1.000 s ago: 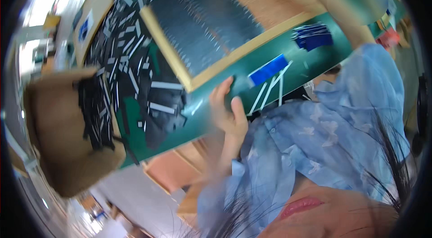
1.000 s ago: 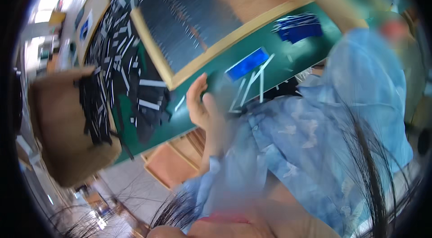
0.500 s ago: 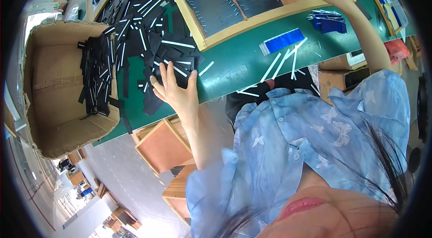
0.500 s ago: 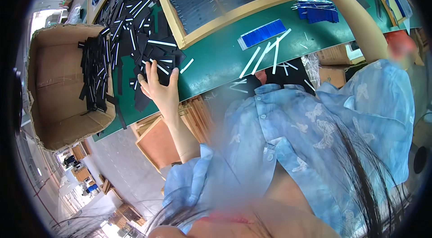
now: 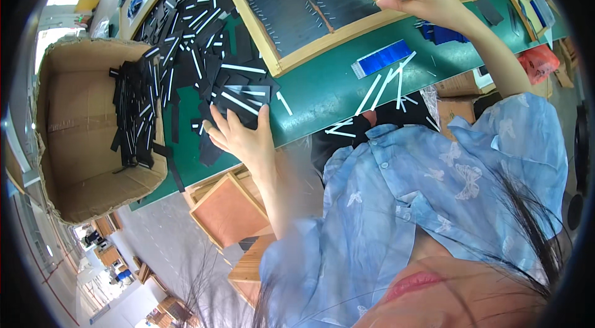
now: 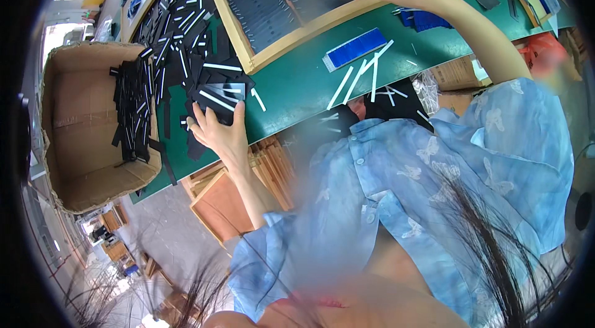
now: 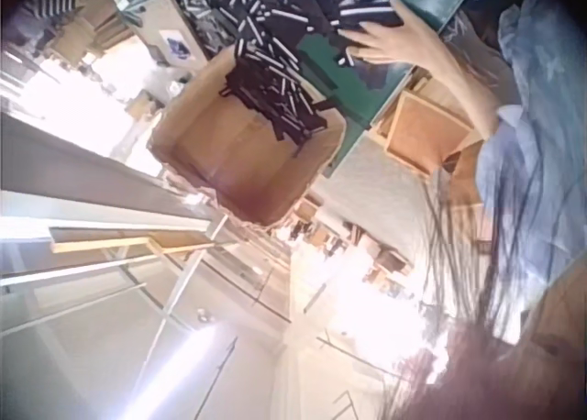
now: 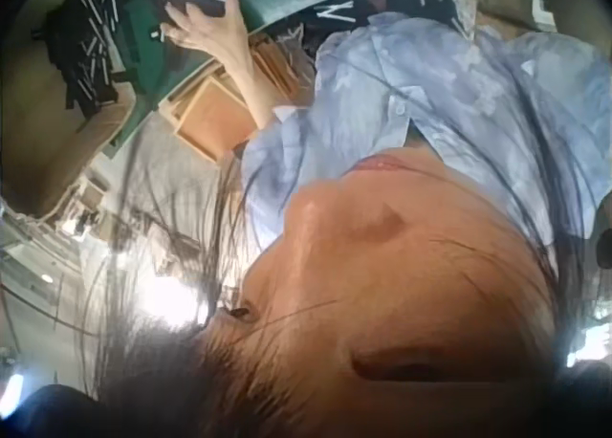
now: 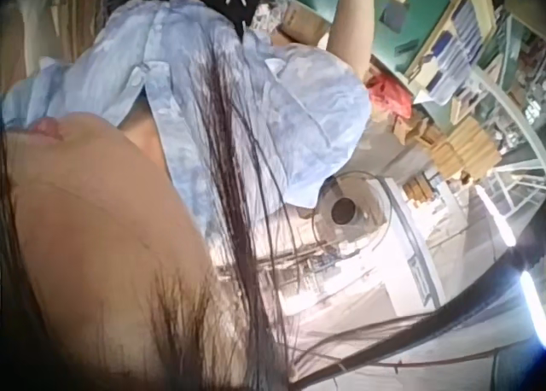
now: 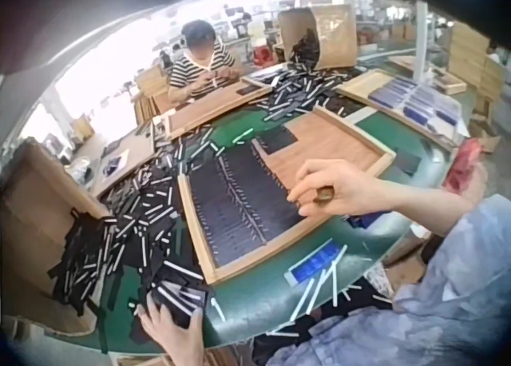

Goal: Assembling small metal components and pins onto plastic bases on a factory workbench.

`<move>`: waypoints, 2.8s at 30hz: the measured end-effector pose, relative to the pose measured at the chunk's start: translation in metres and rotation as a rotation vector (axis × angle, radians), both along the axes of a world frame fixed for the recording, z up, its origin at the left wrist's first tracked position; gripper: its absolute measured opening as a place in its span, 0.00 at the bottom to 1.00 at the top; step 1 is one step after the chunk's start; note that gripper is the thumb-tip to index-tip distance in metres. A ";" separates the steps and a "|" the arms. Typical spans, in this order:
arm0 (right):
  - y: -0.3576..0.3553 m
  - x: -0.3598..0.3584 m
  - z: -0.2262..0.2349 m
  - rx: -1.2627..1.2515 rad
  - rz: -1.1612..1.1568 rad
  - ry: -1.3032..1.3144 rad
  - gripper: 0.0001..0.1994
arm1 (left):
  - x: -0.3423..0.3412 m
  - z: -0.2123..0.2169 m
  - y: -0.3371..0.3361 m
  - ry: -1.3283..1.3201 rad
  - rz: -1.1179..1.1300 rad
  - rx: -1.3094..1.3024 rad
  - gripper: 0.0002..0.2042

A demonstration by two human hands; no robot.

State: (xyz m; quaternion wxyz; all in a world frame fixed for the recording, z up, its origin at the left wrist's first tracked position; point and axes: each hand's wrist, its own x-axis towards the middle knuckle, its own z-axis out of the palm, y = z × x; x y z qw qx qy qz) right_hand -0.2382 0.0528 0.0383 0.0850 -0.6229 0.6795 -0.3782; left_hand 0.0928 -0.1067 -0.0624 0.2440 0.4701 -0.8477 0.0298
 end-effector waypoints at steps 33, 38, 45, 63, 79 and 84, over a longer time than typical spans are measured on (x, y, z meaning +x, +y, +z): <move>0.023 0.052 -0.016 -0.520 0.287 0.667 0.05 | -0.096 0.052 0.092 0.838 -0.507 0.925 0.12; 0.028 0.050 -0.018 -0.454 0.335 0.624 0.07 | -0.096 0.041 0.094 0.847 -0.496 0.969 0.15; 0.059 0.057 -0.063 -0.252 0.611 0.238 0.09 | -0.094 0.056 0.091 1.222 -0.361 1.163 0.13; 0.067 -0.006 -0.072 0.047 0.077 0.061 0.19 | -0.091 0.037 0.089 1.265 -0.188 0.987 0.11; 0.075 0.006 -0.037 -0.277 0.277 0.462 0.17 | -0.091 0.030 0.084 1.226 -0.212 1.119 0.24; 0.063 0.021 -0.037 -0.215 0.224 0.169 0.22 | -0.110 0.036 0.105 1.173 -0.365 1.358 0.29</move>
